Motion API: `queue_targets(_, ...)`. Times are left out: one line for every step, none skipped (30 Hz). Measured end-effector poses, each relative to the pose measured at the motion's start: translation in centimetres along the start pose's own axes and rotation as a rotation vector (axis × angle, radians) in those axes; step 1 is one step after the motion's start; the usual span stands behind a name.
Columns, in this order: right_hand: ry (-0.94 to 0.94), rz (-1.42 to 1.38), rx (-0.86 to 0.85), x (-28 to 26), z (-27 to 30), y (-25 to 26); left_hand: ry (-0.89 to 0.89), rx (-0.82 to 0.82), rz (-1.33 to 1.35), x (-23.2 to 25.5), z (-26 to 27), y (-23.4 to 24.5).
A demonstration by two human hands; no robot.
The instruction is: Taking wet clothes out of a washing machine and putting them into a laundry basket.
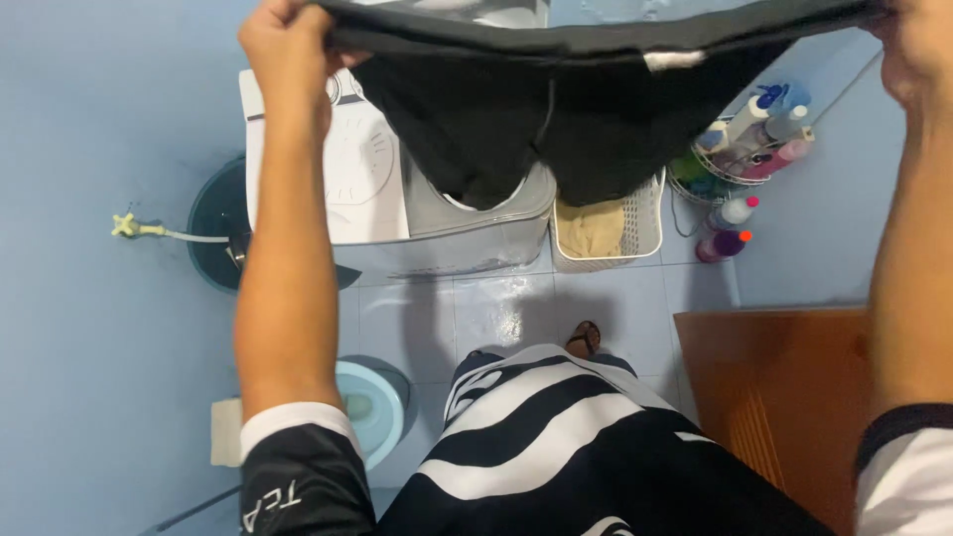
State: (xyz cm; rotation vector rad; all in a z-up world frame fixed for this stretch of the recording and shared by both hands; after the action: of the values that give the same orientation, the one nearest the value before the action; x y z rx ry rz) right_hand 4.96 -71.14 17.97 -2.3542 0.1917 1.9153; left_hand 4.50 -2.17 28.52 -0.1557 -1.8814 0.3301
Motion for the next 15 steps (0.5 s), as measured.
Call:
queue_targets(0.031,0.030,0.003,0.5,0.5,0.2,-0.002,-0.002,0.001,0.3,0.7,-0.5)
queue_targets(0.057,0.061,0.007,1.0,1.0,0.5,-0.021,-0.003,0.052,0.5,1.5,-1.0)
queue_targets(0.082,0.093,0.012,1.3,0.7,0.3,-0.039,-0.003,0.103,0.6,2.3,-1.6)
queue_targets(0.081,0.092,0.012,-0.4,2.2,-1.8,-0.038,-0.003,0.102,-0.5,2.4,-1.4)
queue_targets(0.095,0.012,0.084,-2.3,3.9,-4.0,-0.005,0.060,0.115,-1.5,2.6,-1.1)
queue_targets(0.112,-0.066,0.155,-4.2,5.4,-6.2,0.026,0.123,0.130,-2.5,2.7,-0.7)
queue_targets(0.115,-0.067,0.154,-4.3,6.1,-6.7,0.023,0.123,0.130,-2.8,3.3,-0.5)
queue_targets(0.097,-0.058,0.182,-4.3,6.8,-7.0,0.051,0.103,0.146,-3.2,4.0,-0.6)
queue_targets(0.080,-0.048,0.210,-4.4,7.5,-7.2,0.079,0.083,0.161,-3.6,4.6,-0.7)
queue_targets(0.081,-0.049,0.212,-3.1,7.7,-6.6,0.079,0.081,0.162,-3.6,5.0,-0.7)
queue_targets(0.058,-0.086,0.211,-1.7,7.8,-5.9,0.112,0.057,0.186,-3.6,5.4,-0.7)
queue_targets(0.035,-0.121,0.210,-0.4,8.0,-5.2,0.144,0.032,0.211,-3.5,5.9,-0.7)
queue_targets(0.036,-0.122,0.211,-2.6,8.1,-7.1,0.143,0.030,0.210,-3.3,5.5,-1.2)
queue_targets(0.025,-0.126,0.160,-4.7,8.4,-9.1,0.157,-0.042,0.216,-3.2,5.4,-1.7)
queue_targets(0.014,-0.130,0.110,-6.8,8.6,-11.1,0.172,-0.113,0.222,-3.2,5.3,-2.2)
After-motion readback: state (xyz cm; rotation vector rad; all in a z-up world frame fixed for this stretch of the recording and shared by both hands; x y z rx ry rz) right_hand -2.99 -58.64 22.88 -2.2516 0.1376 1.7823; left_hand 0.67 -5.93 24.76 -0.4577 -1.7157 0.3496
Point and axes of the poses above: each hand's wrist, its own z-axis away from the middle knuckle, its own y-axis out of the back of the hand, x = y × z, the point moved 1 cm from there along -z, towards the middle knuckle, and after that the axes turned 12 degrees about z, right-handed, at the moved point
